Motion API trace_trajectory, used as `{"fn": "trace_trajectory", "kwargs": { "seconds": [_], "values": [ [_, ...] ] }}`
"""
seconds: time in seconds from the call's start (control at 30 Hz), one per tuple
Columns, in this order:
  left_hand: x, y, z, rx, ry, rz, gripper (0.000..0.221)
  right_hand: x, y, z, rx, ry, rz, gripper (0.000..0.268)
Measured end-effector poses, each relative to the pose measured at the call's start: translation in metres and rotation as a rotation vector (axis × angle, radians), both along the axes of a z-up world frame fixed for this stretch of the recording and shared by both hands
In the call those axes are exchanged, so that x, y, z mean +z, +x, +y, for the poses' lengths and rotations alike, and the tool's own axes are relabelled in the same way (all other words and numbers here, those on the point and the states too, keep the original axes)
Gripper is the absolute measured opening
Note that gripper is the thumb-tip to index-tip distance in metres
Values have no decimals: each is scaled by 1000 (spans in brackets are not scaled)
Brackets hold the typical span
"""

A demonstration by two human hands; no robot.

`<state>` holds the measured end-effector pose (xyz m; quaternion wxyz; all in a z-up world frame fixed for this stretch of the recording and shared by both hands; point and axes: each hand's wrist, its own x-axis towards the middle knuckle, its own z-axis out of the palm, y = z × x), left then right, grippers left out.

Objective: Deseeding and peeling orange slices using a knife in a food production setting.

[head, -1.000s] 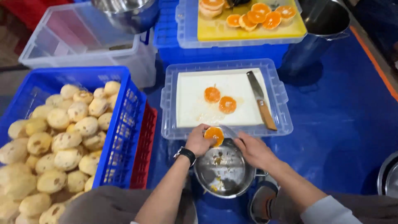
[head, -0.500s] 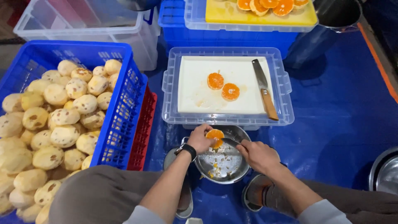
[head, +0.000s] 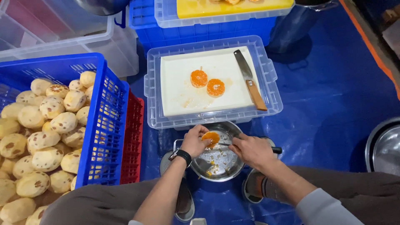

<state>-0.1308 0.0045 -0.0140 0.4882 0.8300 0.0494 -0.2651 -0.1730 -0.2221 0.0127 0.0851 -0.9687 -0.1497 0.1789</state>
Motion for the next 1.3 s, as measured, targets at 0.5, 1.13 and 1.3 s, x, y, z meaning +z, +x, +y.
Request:
{"fn": "trace_trajectory", "kwargs": {
  "seconds": [0.5,1.13,1.3],
  "values": [
    [-11,2,10,37,17,-1,30,-53,-5,-8,64,127,-261,14],
    [-11,26,-3,298,-249,125,40,-89,5,-12,-331,103,278,25],
    [58,126,-30,273,-241,-104,29,-137,21,-4,-363,187,442,30]
  ]
}}
